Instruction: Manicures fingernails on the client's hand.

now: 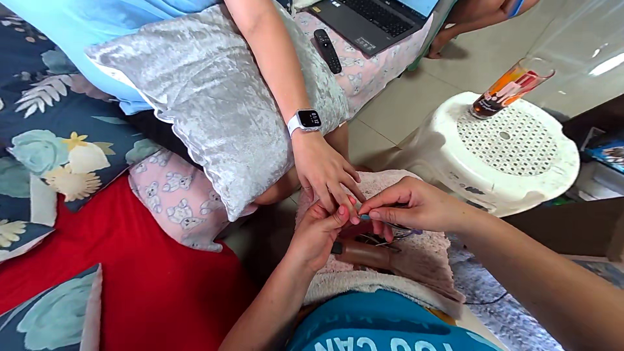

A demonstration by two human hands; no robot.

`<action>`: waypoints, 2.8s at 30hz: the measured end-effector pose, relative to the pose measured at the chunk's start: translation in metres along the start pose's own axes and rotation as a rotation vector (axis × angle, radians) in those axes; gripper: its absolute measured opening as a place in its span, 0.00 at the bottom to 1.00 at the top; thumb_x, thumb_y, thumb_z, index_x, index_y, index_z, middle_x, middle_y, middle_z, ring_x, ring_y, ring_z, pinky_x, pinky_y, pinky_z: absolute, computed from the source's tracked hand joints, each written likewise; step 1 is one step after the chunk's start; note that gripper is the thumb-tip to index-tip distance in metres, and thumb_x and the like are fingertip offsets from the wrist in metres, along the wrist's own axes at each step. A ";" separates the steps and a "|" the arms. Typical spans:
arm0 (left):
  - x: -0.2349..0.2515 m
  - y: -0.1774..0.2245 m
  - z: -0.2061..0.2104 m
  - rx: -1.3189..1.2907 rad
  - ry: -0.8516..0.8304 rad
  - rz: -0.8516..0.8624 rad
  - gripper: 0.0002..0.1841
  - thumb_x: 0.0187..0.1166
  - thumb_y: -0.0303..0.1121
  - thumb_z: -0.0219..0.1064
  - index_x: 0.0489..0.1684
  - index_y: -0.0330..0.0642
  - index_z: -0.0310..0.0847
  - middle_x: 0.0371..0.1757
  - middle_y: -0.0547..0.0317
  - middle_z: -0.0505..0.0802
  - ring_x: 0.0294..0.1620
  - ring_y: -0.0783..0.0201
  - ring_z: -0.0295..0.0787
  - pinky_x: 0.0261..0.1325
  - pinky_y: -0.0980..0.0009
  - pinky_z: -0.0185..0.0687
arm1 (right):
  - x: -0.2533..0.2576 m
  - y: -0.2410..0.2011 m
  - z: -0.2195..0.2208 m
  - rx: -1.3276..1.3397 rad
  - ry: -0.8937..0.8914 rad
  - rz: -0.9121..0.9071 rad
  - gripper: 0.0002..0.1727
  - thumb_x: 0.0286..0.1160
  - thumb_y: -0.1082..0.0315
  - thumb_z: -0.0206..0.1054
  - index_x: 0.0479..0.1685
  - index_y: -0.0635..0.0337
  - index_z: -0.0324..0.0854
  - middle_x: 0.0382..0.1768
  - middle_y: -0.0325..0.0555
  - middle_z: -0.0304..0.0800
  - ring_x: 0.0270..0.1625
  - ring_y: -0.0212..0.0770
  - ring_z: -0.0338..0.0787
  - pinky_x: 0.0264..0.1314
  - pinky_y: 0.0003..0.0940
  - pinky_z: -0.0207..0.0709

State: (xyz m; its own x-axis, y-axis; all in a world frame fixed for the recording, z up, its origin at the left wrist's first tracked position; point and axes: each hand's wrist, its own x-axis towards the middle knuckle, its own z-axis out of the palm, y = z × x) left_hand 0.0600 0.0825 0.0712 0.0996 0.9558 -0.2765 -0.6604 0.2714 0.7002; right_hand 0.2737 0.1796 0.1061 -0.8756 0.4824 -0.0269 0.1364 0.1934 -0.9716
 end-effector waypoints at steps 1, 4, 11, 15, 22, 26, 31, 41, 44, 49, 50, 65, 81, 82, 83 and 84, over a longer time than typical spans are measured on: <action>0.000 0.000 0.000 0.004 0.003 -0.002 0.06 0.80 0.18 0.63 0.45 0.37 0.85 0.37 0.56 0.94 0.40 0.66 0.92 0.53 0.69 0.89 | 0.001 0.000 -0.001 -0.007 -0.008 0.000 0.13 0.87 0.67 0.63 0.55 0.61 0.91 0.31 0.32 0.96 0.27 0.21 0.90 0.30 0.15 0.84; 0.000 0.000 0.000 0.014 0.006 -0.002 0.06 0.80 0.18 0.63 0.44 0.36 0.85 0.37 0.55 0.94 0.40 0.66 0.92 0.54 0.69 0.89 | 0.003 -0.002 -0.002 -0.024 -0.016 0.016 0.12 0.87 0.68 0.63 0.54 0.61 0.91 0.30 0.31 0.95 0.26 0.20 0.89 0.29 0.14 0.84; -0.001 0.002 0.002 0.065 0.030 -0.005 0.06 0.81 0.18 0.62 0.44 0.35 0.85 0.38 0.56 0.94 0.40 0.67 0.92 0.53 0.70 0.89 | 0.008 -0.004 -0.004 -0.062 -0.041 0.015 0.12 0.86 0.68 0.63 0.52 0.62 0.91 0.30 0.32 0.95 0.26 0.21 0.90 0.30 0.16 0.86; 0.000 0.003 0.002 0.091 0.040 -0.004 0.06 0.80 0.18 0.63 0.42 0.36 0.85 0.38 0.56 0.94 0.40 0.67 0.92 0.52 0.71 0.89 | 0.012 -0.009 -0.007 -0.094 -0.067 0.047 0.11 0.86 0.68 0.64 0.51 0.62 0.92 0.28 0.32 0.94 0.25 0.21 0.89 0.29 0.15 0.85; 0.000 0.002 0.002 0.102 0.058 0.011 0.05 0.79 0.17 0.64 0.43 0.34 0.85 0.40 0.54 0.94 0.41 0.66 0.92 0.53 0.70 0.89 | 0.016 -0.009 -0.008 -0.124 -0.082 0.047 0.10 0.85 0.68 0.65 0.50 0.61 0.92 0.26 0.30 0.92 0.22 0.18 0.85 0.25 0.12 0.80; 0.000 0.002 0.002 0.102 0.066 0.009 0.06 0.79 0.17 0.64 0.42 0.35 0.85 0.40 0.54 0.94 0.41 0.67 0.92 0.53 0.70 0.89 | 0.015 -0.007 -0.005 -0.162 -0.062 0.024 0.11 0.85 0.67 0.64 0.50 0.60 0.92 0.25 0.29 0.89 0.21 0.16 0.82 0.23 0.10 0.76; -0.001 0.003 0.001 0.092 0.063 0.013 0.05 0.79 0.17 0.64 0.43 0.34 0.84 0.40 0.54 0.94 0.41 0.66 0.92 0.53 0.70 0.89 | 0.014 -0.007 -0.006 -0.180 -0.047 -0.004 0.11 0.85 0.66 0.65 0.51 0.59 0.92 0.25 0.27 0.87 0.23 0.13 0.79 0.25 0.09 0.73; -0.002 0.005 0.004 0.112 0.053 0.020 0.06 0.79 0.17 0.64 0.44 0.35 0.84 0.40 0.55 0.93 0.41 0.67 0.92 0.54 0.69 0.89 | 0.019 -0.016 -0.010 -0.213 -0.115 0.003 0.11 0.84 0.67 0.65 0.48 0.62 0.93 0.27 0.32 0.92 0.25 0.18 0.88 0.30 0.14 0.84; -0.002 0.005 0.005 0.119 0.072 0.021 0.05 0.78 0.17 0.64 0.41 0.36 0.83 0.38 0.56 0.93 0.40 0.67 0.91 0.53 0.69 0.89 | 0.023 -0.022 -0.011 -0.268 -0.132 0.018 0.10 0.84 0.68 0.66 0.47 0.61 0.93 0.26 0.32 0.93 0.25 0.18 0.87 0.30 0.13 0.83; -0.002 0.004 0.005 0.106 0.066 0.037 0.06 0.77 0.16 0.66 0.37 0.37 0.83 0.35 0.57 0.92 0.39 0.67 0.91 0.52 0.69 0.89 | 0.026 -0.030 -0.011 -0.325 -0.149 0.030 0.10 0.83 0.69 0.66 0.44 0.61 0.93 0.26 0.33 0.92 0.24 0.18 0.86 0.28 0.13 0.82; -0.001 0.004 0.005 0.105 0.064 0.040 0.06 0.76 0.16 0.66 0.37 0.37 0.83 0.35 0.57 0.92 0.39 0.67 0.91 0.52 0.69 0.89 | 0.026 -0.030 -0.010 -0.332 -0.150 0.035 0.10 0.83 0.69 0.66 0.44 0.61 0.93 0.26 0.34 0.92 0.24 0.18 0.86 0.28 0.13 0.82; 0.000 0.001 0.005 0.093 0.042 0.031 0.06 0.77 0.16 0.65 0.37 0.37 0.83 0.36 0.55 0.93 0.40 0.66 0.92 0.51 0.70 0.88 | 0.023 -0.028 -0.014 -0.336 -0.151 0.028 0.10 0.82 0.69 0.66 0.45 0.60 0.93 0.25 0.32 0.91 0.23 0.17 0.85 0.27 0.13 0.81; 0.006 -0.001 0.005 0.084 0.055 0.028 0.05 0.75 0.16 0.67 0.37 0.36 0.83 0.36 0.54 0.93 0.39 0.65 0.92 0.51 0.68 0.89 | 0.028 -0.028 -0.021 -0.474 -0.190 -0.082 0.10 0.81 0.69 0.66 0.40 0.59 0.93 0.25 0.32 0.89 0.25 0.15 0.80 0.28 0.12 0.73; 0.006 -0.001 0.005 0.062 0.048 0.015 0.05 0.75 0.16 0.67 0.39 0.35 0.83 0.36 0.52 0.93 0.38 0.64 0.92 0.50 0.68 0.90 | 0.027 -0.030 -0.025 -0.423 -0.191 -0.058 0.09 0.80 0.70 0.66 0.41 0.60 0.94 0.24 0.32 0.89 0.23 0.16 0.79 0.25 0.13 0.73; 0.006 -0.001 0.006 0.042 0.043 0.001 0.05 0.75 0.16 0.67 0.40 0.34 0.83 0.36 0.51 0.94 0.38 0.63 0.93 0.50 0.67 0.90 | 0.025 -0.032 -0.030 -0.354 -0.190 -0.041 0.09 0.79 0.71 0.66 0.41 0.61 0.94 0.22 0.33 0.89 0.20 0.18 0.80 0.22 0.14 0.74; 0.007 -0.001 0.006 0.027 0.036 -0.008 0.05 0.75 0.16 0.68 0.41 0.34 0.83 0.37 0.50 0.94 0.38 0.63 0.93 0.49 0.67 0.91 | 0.024 -0.034 -0.035 -0.262 -0.180 -0.051 0.09 0.79 0.73 0.66 0.42 0.62 0.93 0.21 0.34 0.89 0.18 0.20 0.80 0.20 0.15 0.75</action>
State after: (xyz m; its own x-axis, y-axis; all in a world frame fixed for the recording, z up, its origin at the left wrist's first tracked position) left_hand 0.0660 0.0898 0.0721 0.0776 0.9491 -0.3054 -0.6396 0.2823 0.7149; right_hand 0.2644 0.2142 0.1472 -0.9491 0.3119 -0.0442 0.1848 0.4378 -0.8799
